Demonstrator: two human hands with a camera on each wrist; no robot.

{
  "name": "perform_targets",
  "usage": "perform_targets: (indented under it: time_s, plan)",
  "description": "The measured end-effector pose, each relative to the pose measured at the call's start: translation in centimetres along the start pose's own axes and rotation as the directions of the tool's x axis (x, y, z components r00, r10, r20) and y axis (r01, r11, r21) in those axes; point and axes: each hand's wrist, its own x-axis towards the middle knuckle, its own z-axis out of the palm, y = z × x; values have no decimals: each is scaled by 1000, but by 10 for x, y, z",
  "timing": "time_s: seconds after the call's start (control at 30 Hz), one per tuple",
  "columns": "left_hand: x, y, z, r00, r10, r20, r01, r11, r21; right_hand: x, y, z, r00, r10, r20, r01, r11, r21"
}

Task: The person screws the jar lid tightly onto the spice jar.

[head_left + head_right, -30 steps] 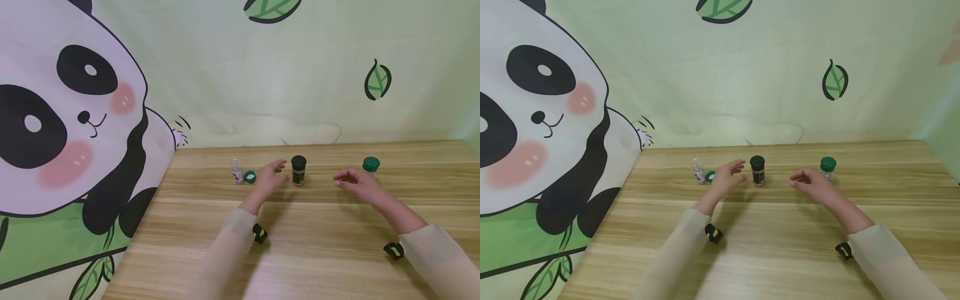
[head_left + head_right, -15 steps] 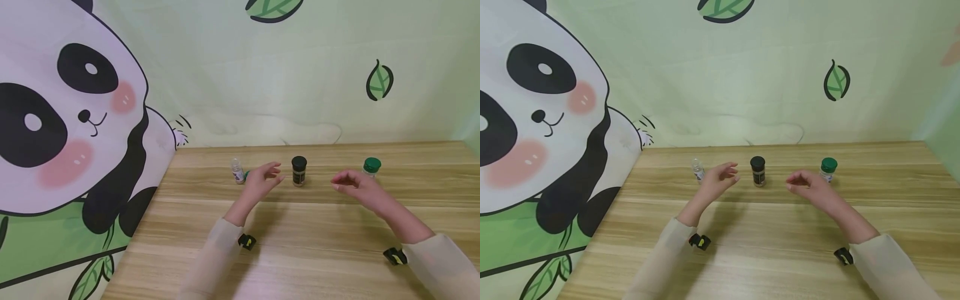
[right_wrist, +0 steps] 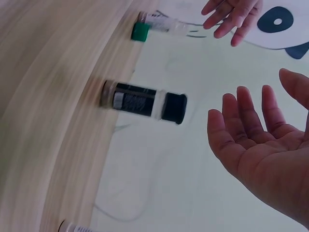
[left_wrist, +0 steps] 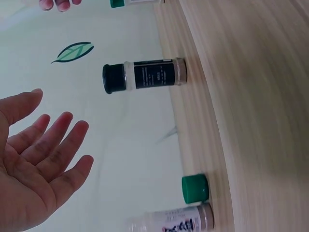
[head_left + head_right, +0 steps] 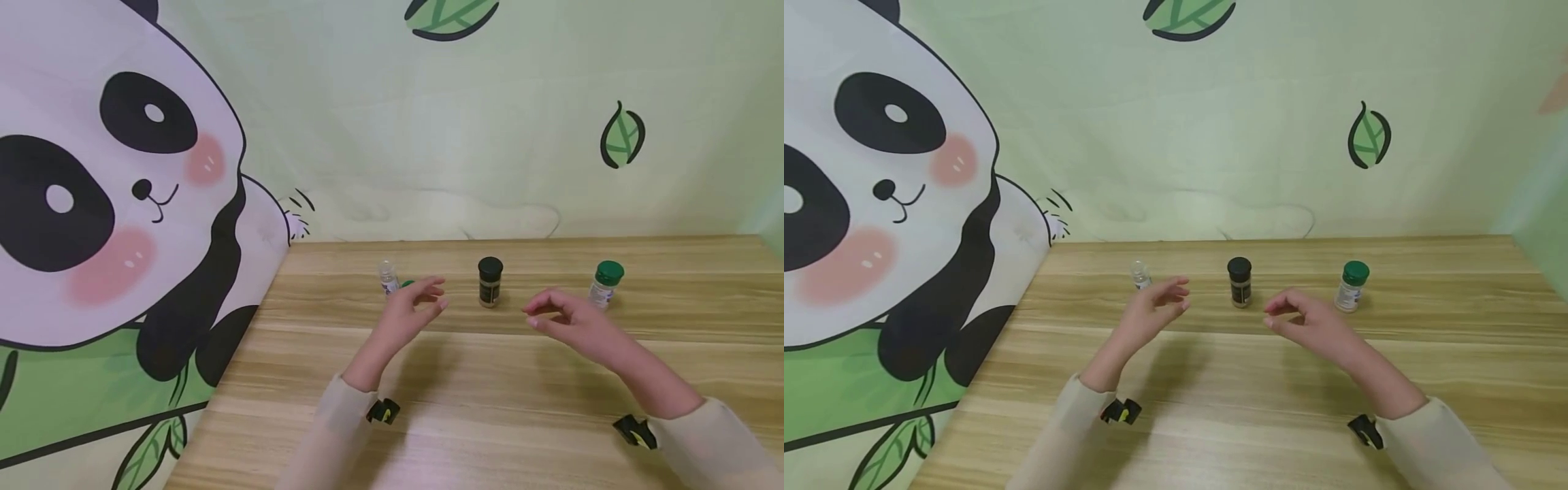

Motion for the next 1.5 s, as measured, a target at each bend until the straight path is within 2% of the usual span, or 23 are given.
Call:
perform_targets:
  time_s: [0.13,0.33,0.7,0.87,0.97,1.1,1.3,1.5]
  plan:
    - [-11,-6,-9,1000,-10,-18,11,1000,22,1,-9,9,1000,-28,11,28,1000,-5]
    - [-29,-17,-21,996,-34,-84,43,993,111,4,-22,25,997,-59,49,57,997,48]
    - [-42,-35,-40,981,-55,-185,83,985,148,26,-40,48,991,-101,91,97,994,49]
    - [-42,-41,-48,976,-66,-209,99,983,152,38,-48,57,987,-119,112,113,992,62]
    - [-40,-46,-52,972,-96,-216,128,982,138,45,-52,63,985,-129,119,122,991,63]
    - [-37,-53,-58,964,-137,-228,165,980,108,55,-58,69,985,-118,123,113,992,47]
    - [-29,-61,-71,951,-170,-257,185,982,36,71,-66,76,989,-92,120,88,995,35]
    - [-18,-67,-81,945,-207,-252,219,975,21,86,-69,79,987,-59,151,62,998,-12]
